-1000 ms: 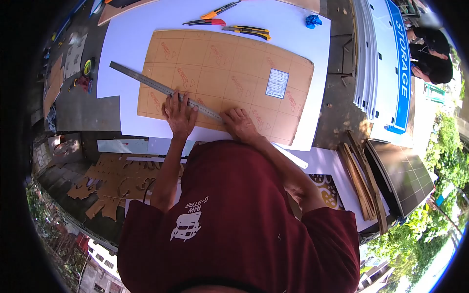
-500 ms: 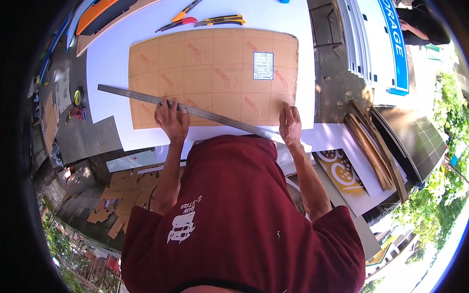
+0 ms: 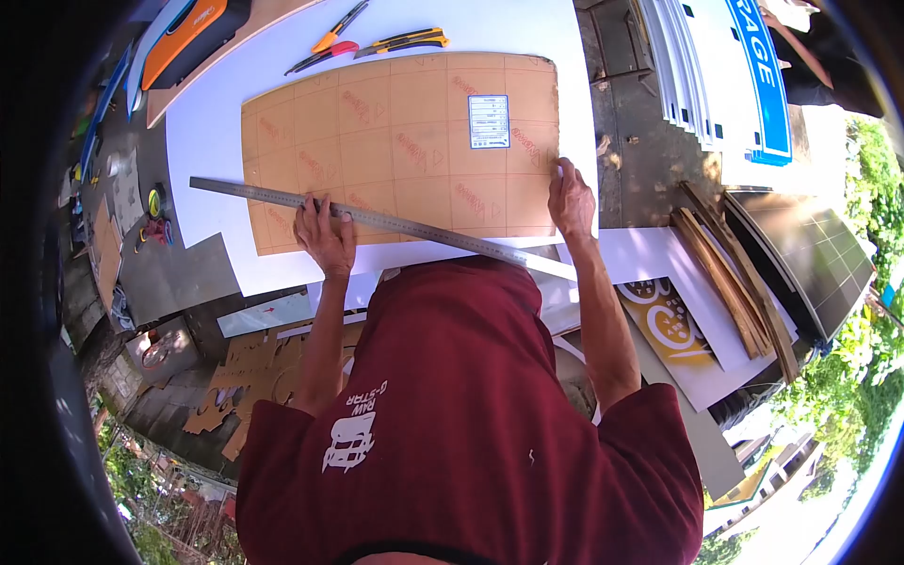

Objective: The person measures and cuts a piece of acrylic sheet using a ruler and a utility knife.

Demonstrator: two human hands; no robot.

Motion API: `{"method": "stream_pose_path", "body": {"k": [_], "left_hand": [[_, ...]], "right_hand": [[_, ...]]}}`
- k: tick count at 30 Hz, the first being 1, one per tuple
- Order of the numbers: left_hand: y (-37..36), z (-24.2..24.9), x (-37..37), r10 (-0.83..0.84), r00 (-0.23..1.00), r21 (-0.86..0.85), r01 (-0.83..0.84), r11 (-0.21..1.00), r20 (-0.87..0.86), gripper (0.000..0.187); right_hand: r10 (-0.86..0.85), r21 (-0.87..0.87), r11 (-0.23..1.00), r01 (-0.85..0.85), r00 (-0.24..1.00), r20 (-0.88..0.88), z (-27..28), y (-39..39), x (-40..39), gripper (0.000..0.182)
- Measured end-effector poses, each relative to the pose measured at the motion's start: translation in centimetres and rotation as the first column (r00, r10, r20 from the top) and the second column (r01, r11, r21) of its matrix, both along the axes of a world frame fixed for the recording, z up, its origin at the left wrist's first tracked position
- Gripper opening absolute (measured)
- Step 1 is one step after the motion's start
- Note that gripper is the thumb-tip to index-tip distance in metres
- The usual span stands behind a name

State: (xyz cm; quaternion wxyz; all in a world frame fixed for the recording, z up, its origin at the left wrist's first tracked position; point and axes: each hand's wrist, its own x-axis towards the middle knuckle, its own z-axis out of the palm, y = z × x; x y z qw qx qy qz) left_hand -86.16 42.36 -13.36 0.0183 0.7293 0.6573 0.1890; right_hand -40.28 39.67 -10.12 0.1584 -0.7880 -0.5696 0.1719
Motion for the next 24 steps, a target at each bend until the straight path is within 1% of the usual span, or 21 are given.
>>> {"method": "stream_pose_path", "body": {"k": [1, 3, 4, 7, 8, 9, 11, 14, 15, 17, 20, 23, 24], "left_hand": [[0.2, -0.2, 0.1, 0.007, 1.0, 0.01, -0.007, 1.0, -0.009, 0.053], [0.6, -0.1, 0.2, 0.006, 1.0, 0.024, -0.006, 1.0, -0.017, 0.053], [0.7, -0.2, 0.2, 0.004, 1.0, 0.026, -0.003, 1.0, -0.016, 0.052], [0.4, -0.3, 0.6, 0.006, 1.0, 0.031, -0.005, 1.0, -0.021, 0.052], [0.5, -0.4, 0.5, 0.013, 1.0, 0.037, -0.012, 0.999, -0.027, 0.052], [0.6, -0.4, 0.4, 0.013, 0.999, 0.037, -0.012, 0.999, -0.034, 0.053], [0.6, -0.5, 0.4, 0.014, 0.999, 0.033, -0.012, 0.999, -0.048, 0.053], [0.5, -0.4, 0.4, 0.024, 0.997, 0.023, -0.023, 0.999, -0.075, 0.055], [0.6, -0.3, 0.5, 0.029, 0.996, 0.022, -0.027, 0.999, -0.084, 0.056], [0.8, -0.2, 0.5, 0.031, 0.997, 0.007, -0.031, 1.0, -0.073, 0.055], [0.4, -0.3, 0.5, 0.032, 0.997, -0.002, -0.032, 0.999, -0.071, 0.054], [0.5, -0.5, 0.4, 0.019, 0.998, 0.011, -0.019, 1.0, -0.061, 0.055], [0.6, -0.5, 0.3, 0.019, 0.998, 0.017, -0.018, 1.0, -0.057, 0.055]], "right_hand": [[0.019, -0.01, 1.0, -0.019, 1.0, 0.0, -1.2, 1.8, 1.3, 0.037], [0.03, -0.048, 0.999, -0.026, 0.996, 0.086, 1.5, 4.8, 1.0, 0.049], [0.064, -0.066, 0.996, -0.058, 0.994, 0.084, 1.0, 5.2, 1.8, 0.052], [0.135, -0.164, 0.979, -0.124, 0.989, 0.063, 0.8, 3.5, 2.2, 0.055], [0.134, -0.176, 0.977, -0.12, 0.989, 0.069, 0.1, 2.2, 2.0, 0.057], [0.125, -0.102, 0.987, -0.123, 0.992, 0.015, -0.1, 0.9, 1.8, 0.055], [0.158, -0.014, 0.987, -0.157, 0.986, 0.055, -0.5, -1.4, 1.3, 0.057], [0.174, -0.009, 0.985, -0.174, 0.983, 0.056, -0.2, -3.4, 0.5, 0.057], [0.155, -0.047, 0.987, -0.154, 0.988, 0.022, 0.1, -4.0, 0.2, 0.054], [0.189, -0.048, 0.981, -0.187, 0.981, 0.045, 0.7, -5.2, -0.4, 0.048], [0.269, 0.107, 0.955, -0.278, 0.959, 0.094, 1.3, -6.4, -0.9, 0.035], [0.213, 0.135, 0.968, -0.213, 0.977, 0.016, 1.2, -4.0, -0.6, 0.023], [0.149, 0.09, 0.985, -0.146, 0.989, -0.022, 1.5, -2.3, -0.7, 0.015]]}}
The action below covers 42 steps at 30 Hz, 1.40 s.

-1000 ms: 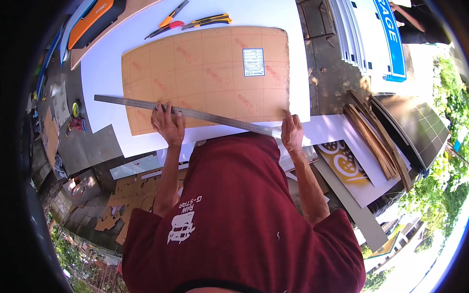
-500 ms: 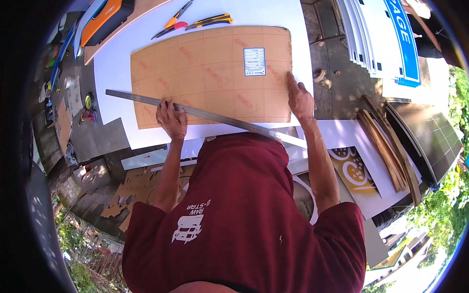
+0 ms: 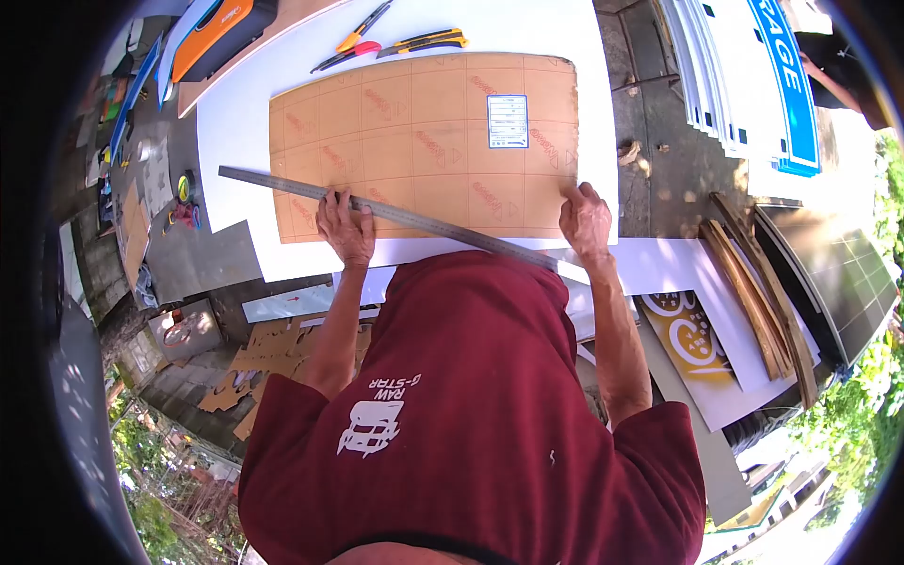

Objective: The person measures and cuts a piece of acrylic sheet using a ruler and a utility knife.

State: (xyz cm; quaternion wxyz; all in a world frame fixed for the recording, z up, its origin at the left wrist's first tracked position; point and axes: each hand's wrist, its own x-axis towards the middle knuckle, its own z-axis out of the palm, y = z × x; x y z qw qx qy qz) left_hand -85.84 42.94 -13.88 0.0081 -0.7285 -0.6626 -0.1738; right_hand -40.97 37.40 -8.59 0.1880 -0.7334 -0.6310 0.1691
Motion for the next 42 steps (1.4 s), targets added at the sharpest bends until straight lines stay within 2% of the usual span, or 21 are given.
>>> {"method": "stream_pose_path", "body": {"k": [1, 3, 5, 7, 9, 10, 12, 14, 17, 20, 22, 23, 24, 26, 27, 28, 30, 32, 35, 39, 42], "left_hand": [[0.2, 0.0, -0.1, 0.004, 1.0, -0.002, -0.004, 1.0, 0.003, 0.056], [0.0, -0.1, -0.2, 0.01, 1.0, -0.016, -0.01, 1.0, 0.004, 0.056], [-0.2, -0.2, -0.2, 0.013, 1.0, -0.028, -0.012, 1.0, 0.019, 0.057], [0.0, 0.0, -0.1, 0.018, 0.999, -0.029, -0.017, 0.999, 0.038, 0.057], [0.0, 0.2, -0.1, 0.031, 0.998, -0.024, -0.03, 0.999, 0.056, 0.057], [0.1, 0.1, -0.2, 0.035, 0.998, -0.033, -0.033, 0.999, 0.059, 0.057], [-0.2, 0.4, -0.2, 0.053, 0.996, -0.053, -0.049, 0.997, 0.073, 0.055], [0.8, 1.2, -1.3, 0.073, 0.99, -0.061, -0.067, 0.996, 0.119, 0.053], [5.5, 1.0, -6.4, 0.116, 0.981, -0.067, -0.107, 0.992, 0.156, 0.054], [11.6, 5.4, -10.2, 0.217, 0.975, -0.332, -0.218, 0.918, -0.042, 0.059], [13.9, 5.3, -12.4, 0.213, 0.968, -0.458, -0.251, 0.852, -0.134, 0.062], [14.3, 4.5, -13.2, 0.274, 0.956, -0.557, -0.285, 0.78, -0.106, 0.065], [13.8, 3.9, -13.6, 0.229, 0.953, -0.574, -0.303, 0.761, -0.199, 0.069], [9.3, 2.9, -13.5, 0.22, 0.952, -0.535, -0.302, 0.789, -0.212, 0.078], [6.6, 3.2, -12.9, 0.241, 0.959, -0.565, -0.281, 0.775, -0.147, 0.08], [3.4, 2.0, -12.5, 0.206, 0.966, -0.442, -0.255, 0.86, -0.156, 0.079], [-0.6, 3.9, -10.9, 0.216, 0.964, -0.526, -0.265, 0.808, -0.155, 0.077], [-3.2, 3.0, -10.3, 0.243, 0.953, -0.461, -0.3, 0.835, -0.181, 0.076], [-3.5, 2.3, -10.6, 0.24, 0.952, -0.418, -0.3, 0.857, -0.191, 0.075], [-3.3, 2.4, -10.5, 0.238, 0.951, -0.441, -0.304, 0.845, -0.2, 0.074], [-3.2, 3.2, -10.2, 0.258, 0.954, -0.417, -0.298, 0.858, -0.151, 0.072]], "right_hand": [[-0.039, -0.03, 0.999, 0.038, 0.999, -0.03, -0.9, 2.0, 0.4, 0.016], [-0.099, -0.038, 0.994, 0.098, 0.995, -0.016, -1.5, 5.8, 0.9, 0.036], [-0.111, -0.271, 0.955, 0.122, 0.992, 0.055, 0.0, 8.0, 1.0, 0.044], [-0.03, -0.162, 0.986, 0.044, 0.995, 0.09, -0.7, 6.7, 1.4, 0.042], [0.08, -0.2, 0.979, -0.039, 0.976, 0.201, -0.9, 2.7, 0.8, 0.05], [0.112, -0.296, 0.953, -0.058, 0.98, 0.168, -0.4, 0.6, 0.5, 0.052], [0.178, -0.322, 0.936, -0.139, 0.979, 0.095, 0.3, -3.3, -0.1, 0.055], [0.099, -0.346, 0.935, -0.082, 0.995, 0.033, 1.1, -5.0, -1.1, 0.056], [0.046, -0.253, 0.966, -0.059, 0.997, -0.057, -0.1, -5.7, -1.3, 0.052], [0.034, -0.257, 0.966, -0.038, 0.999, -0.017, -0.9, -5.4, -1.6, 0.05], [0.062, -0.332, 0.942, -0.053, 0.998, 0.017, 0.0, -5.2, -1.8, 0.048], [0.079, -0.313, 0.948, -0.061, 0.996, 0.045, -1.2, -5.7, -1.1, 0.052], [0.073, -0.35, 0.935, -0.055, 0.997, 0.038, -1.6, -5.8, -0.9, 0.056], [0.074, -0.239, 0.967, -0.084, 0.996, -0.053, -2.4, -6.1, -0.7, 0.061], [0.054, -0.235, 0.97, -0.064, 0.997, -0.048, -2.2, -6.4, -0.9, 0.062], [0.058, -0.214, 0.975, -0.065, 0.998, -0.039, -1.6, -6.5, -1.1, 0.061], [0.035, -0.19, 0.981, -0.048, 0.997, -0.071, -1.8, -6.0, -1.6, 0.06], [-0.002, -0.147, 0.989, -0.018, 0.99, -0.139, -2.8, -6.2, -1.6, 0.057], [-0.013, -0.218, 0.976, -0.01, 0.994, -0.108, -2.9, -6.2, -1.3, 0.059], [0.052, -0.133, 0.989, -0.069, 0.991, -0.125, -2.6, -6.0, -1.3, 0.057], [0.045, -0.193, 0.98, -0.059, 0.996, -0.073, -1.0, -5.8, -1.8, 0.053]]}}
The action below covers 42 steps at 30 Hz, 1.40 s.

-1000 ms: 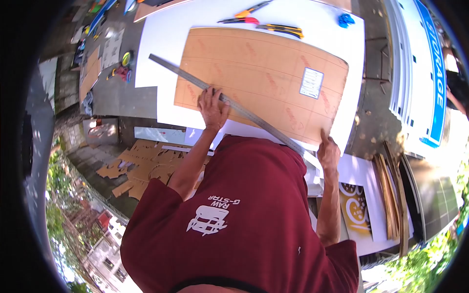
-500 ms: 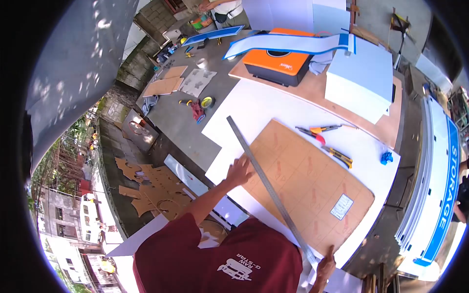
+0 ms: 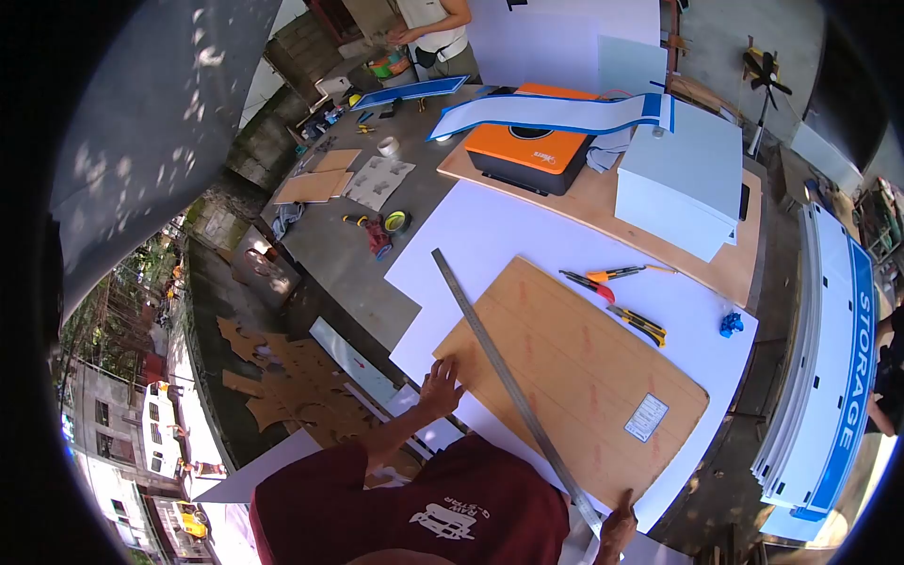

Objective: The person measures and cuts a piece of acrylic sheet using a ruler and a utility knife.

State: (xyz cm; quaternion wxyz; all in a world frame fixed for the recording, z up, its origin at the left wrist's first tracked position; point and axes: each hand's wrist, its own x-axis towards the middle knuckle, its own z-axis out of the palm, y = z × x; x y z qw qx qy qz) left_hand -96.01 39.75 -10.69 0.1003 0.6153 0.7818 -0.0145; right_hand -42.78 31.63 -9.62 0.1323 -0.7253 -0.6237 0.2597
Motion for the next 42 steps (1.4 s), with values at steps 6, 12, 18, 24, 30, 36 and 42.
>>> {"method": "stream_pose_path", "body": {"k": [6, 12, 18, 24, 30, 36, 42], "left_hand": [[1.8, 0.9, 1.8, -0.008, 0.986, 0.276, -0.039, 0.96, 0.169, 0.062], [5.3, -0.7, 2.0, -0.189, 0.968, 0.386, 0.114, 0.915, 0.163, 0.072], [6.4, -1.5, 1.6, -0.181, 0.977, 0.344, 0.132, 0.93, 0.116, 0.078], [6.5, -1.9, 1.6, -0.201, 0.975, 0.378, 0.152, 0.913, 0.093, 0.078], [6.2, -2.0, 1.7, -0.199, 0.976, 0.4, 0.148, 0.904, 0.091, 0.077], [7.3, -1.7, 2.4, -0.194, 0.977, 0.415, 0.141, 0.899, 0.088, 0.076], [8.7, -2.7, 5.0, -0.065, 0.996, 0.4, 0.033, 0.916, 0.067, 0.074]], "right_hand": [[0.045, 0.292, 0.955, -0.042, 0.999, -0.002, 1.3, -0.5, -3.0, 0.036], [0.165, 0.137, 0.978, -0.159, 0.986, -0.036, 2.3, 0.0, -8.2, 0.046], [0.196, 0.114, 0.972, -0.204, 0.977, 0.08, 1.1, 0.3, -10.1, 0.059], [0.268, 0.096, 0.956, -0.277, 0.959, 0.095, 0.5, 0.2, -9.8, 0.053], [0.317, 0.132, 0.936, -0.326, 0.944, 0.086, 0.9, 1.4, -9.7, 0.035], [0.374, 0.165, 0.91, -0.381, 0.925, 0.072, 2.6, 6.7, -6.3, 0.037], [0.349, 0.216, 0.897, -0.385, 0.919, 0.185, 2.6, 13.4, -2.2, 0.046]]}}
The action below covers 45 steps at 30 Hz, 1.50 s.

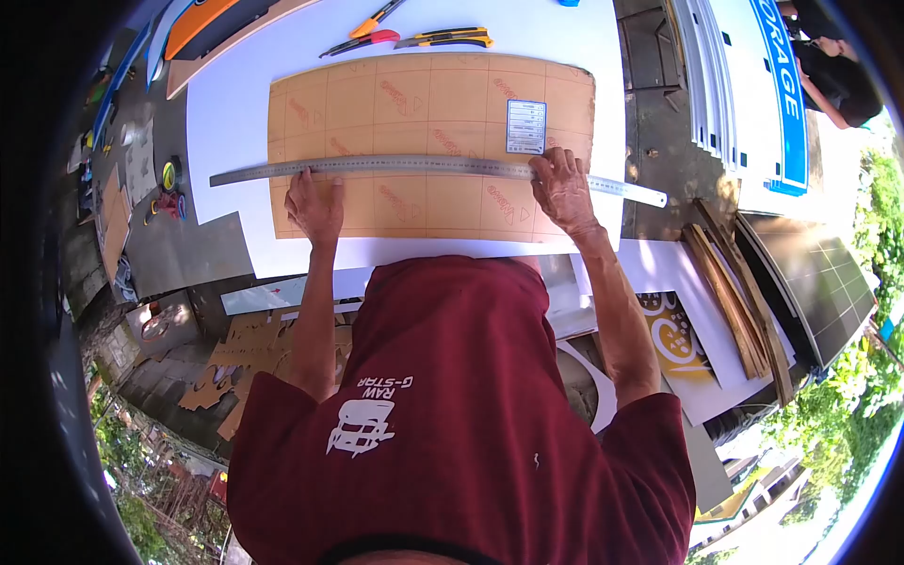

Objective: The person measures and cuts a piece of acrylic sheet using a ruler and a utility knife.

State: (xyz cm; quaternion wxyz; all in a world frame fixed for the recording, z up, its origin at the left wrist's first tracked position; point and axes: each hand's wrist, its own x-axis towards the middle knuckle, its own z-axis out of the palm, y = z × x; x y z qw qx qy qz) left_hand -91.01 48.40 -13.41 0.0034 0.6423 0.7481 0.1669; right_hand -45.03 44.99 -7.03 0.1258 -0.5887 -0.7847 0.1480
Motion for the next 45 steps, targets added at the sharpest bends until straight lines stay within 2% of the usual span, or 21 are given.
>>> {"method": "stream_pose_path", "body": {"k": [4, 7, 11, 12, 14, 15, 16, 17, 19, 24, 25, 26, 30, 31, 33, 35, 36, 39, 40, 42, 45], "left_hand": [[0.6, -1.3, 0.8, 0.108, 0.993, 0.003, -0.108, 0.994, -0.041, 0.072], [0.9, -1.4, 1.4, 0.138, 0.99, -0.01, -0.138, 0.99, -0.034, 0.072], [1.3, -1.4, 1.6, 0.184, 0.982, -0.059, -0.186, 0.981, -0.036, 0.07], [1.3, -1.7, 1.8, 0.184, 0.981, -0.051, -0.187, 0.981, -0.055, 0.069], [1.6, -3.3, 0.9, 0.079, 0.989, 0.059, -0.072, 0.996, -0.123, 0.069], [1.6, -2.3, 2.1, 0.091, 0.994, 0.072, -0.087, 0.994, -0.055, 0.069], [1.4, -3.0, 2.0, 0.024, 0.995, 0.126, -0.012, 0.992, -0.092, 0.071], [1.2, -1.7, 3.4, 0.02, 0.995, 0.107, -0.01, 0.994, -0.096, 0.073], [0.7, -0.9, 5.1, 0.014, 0.998, 0.07, -0.009, 0.997, -0.066, 0.075], [-1.2, 1.7, 8.9, -0.218, 0.975, 0.055, 0.215, 0.975, 0.041, 0.068], [-1.8, 2.0, 9.5, -0.273, 0.959, 0.073, 0.268, 0.961, 0.077, 0.067], [-2.3, 3.4, 10.4, -0.3, 0.948, 0.007, 0.301, 0.953, 0.103, 0.064], [-3.7, 2.6, 11.0, -0.577, 0.795, 0.121, 0.564, 0.817, 0.185, 0.057], [-4.3, 2.3, 11.3, -0.625, 0.751, 0.127, 0.613, 0.78, 0.214, 0.056], [-4.8, 2.6, 12.2, -0.706, 0.66, 0.136, 0.698, 0.703, 0.256, 0.052], [-3.9, 3.0, 12.2, -0.772, 0.574, 0.141, 0.77, 0.622, 0.272, 0.049], [-3.1, 3.5, 12.3, -0.78, 0.571, 0.101, 0.787, 0.609, 0.257, 0.048], [-0.9, 2.2, 12.7, -0.738, 0.628, 0.136, 0.731, 0.668, 0.249, 0.066], [-0.1, 1.9, 13.1, -0.756, 0.605, 0.141, 0.75, 0.646, 0.249, 0.071], [1.1, 1.8, 13.9, -0.79, 0.565, 0.151, 0.782, 0.605, 0.238, 0.08], [1.0, 2.4, 15.4, -0.884, 0.431, 0.129, 0.881, 0.456, 0.181, 0.091]], "right_hand": [[-0.028, -0.028, 0.999, 0.028, 0.999, -0.015, -1.0, 1.6, 2.8, 0.051], [0.024, 0.018, 1.0, -0.022, 0.997, -0.069, -1.7, 1.5, 3.8, 0.044], [0.034, 0.052, 0.998, -0.033, 0.999, -0.013, -3.1, 0.7, 3.8, 0.031], [0.052, 0.068, 0.997, -0.046, 0.995, -0.087, -2.8, 0.9, 3.6, 0.03], [0.084, -0.026, 0.996, -0.087, 0.991, -0.101, -2.1, 0.1, 4.0, 0.033], [0.107, -0.037, 0.993, -0.112, 0.989, -0.106, -2.1, -0.5, 4.2, 0.033], [0.131, -0.067, 0.988, -0.14, 0.984, -0.121, -2.3, -1.6, 4.4, 0.033], [0.151, -0.095, 0.982, -0.164, 0.98, -0.132, -2.6, -2.9, 4.7, 0.033], [0.092, -0.12, 0.986, -0.111, 0.983, -0.156, -3.0, -6.4, 4.9, 0.033], [-0.049, -0.198, 0.979, 0.046, 0.999, -0.008, -0.2, -13.9, 2.9, 0.036], [-0.128, -0.237, 0.965, 0.116, 0.991, -0.038, -1.3, -15.8, 2.4, 0.036], [-0.184, -0.233, 0.959, 0.162, 0.98, -0.078, -1.5, -17.1, 1.6, 0.039], [-0.417, -0.347, 0.872, 0.345, 0.895, -0.16, -2.4, -19.6, -3.3, 0.051], [-0.409, -0.386, 0.854, 0.348, 0.909, -0.085, -2.7, -20.2, -4.1, 0.058], [-0.494, -0.411, 0.809, 0.421, 0.865, -0.084, -3.1, -21.4, -6.0, 0.049], [-0.534, -0.47, 0.783, 0.407, 0.827, -0.174, -2.6, -22.7, -7.1, 0.038], [-0.614, -0.426, 0.761, 0.489, 0.756, -0.228, -3.3, -24.0, -8.2, 0.029], [-0.731, -0.479, 0.672, 0.564, 0.611, -0.305, -3.6, -27.9, -10.2, 0.03], [-0.747, -0.484, 0.653, 0.583, 0.6, -0.285, -3.3, -28.9, -10.8, 0.028], [-0.822, -0.544, 0.563, 0.622, 0.487, -0.294, -2.6, -30.4, -12.2, 0.025], [-0.872, -0.586, 0.488, 0.647, 0.395, -0.29, -2.5, -32.7, -13.3, 0.024]]}}
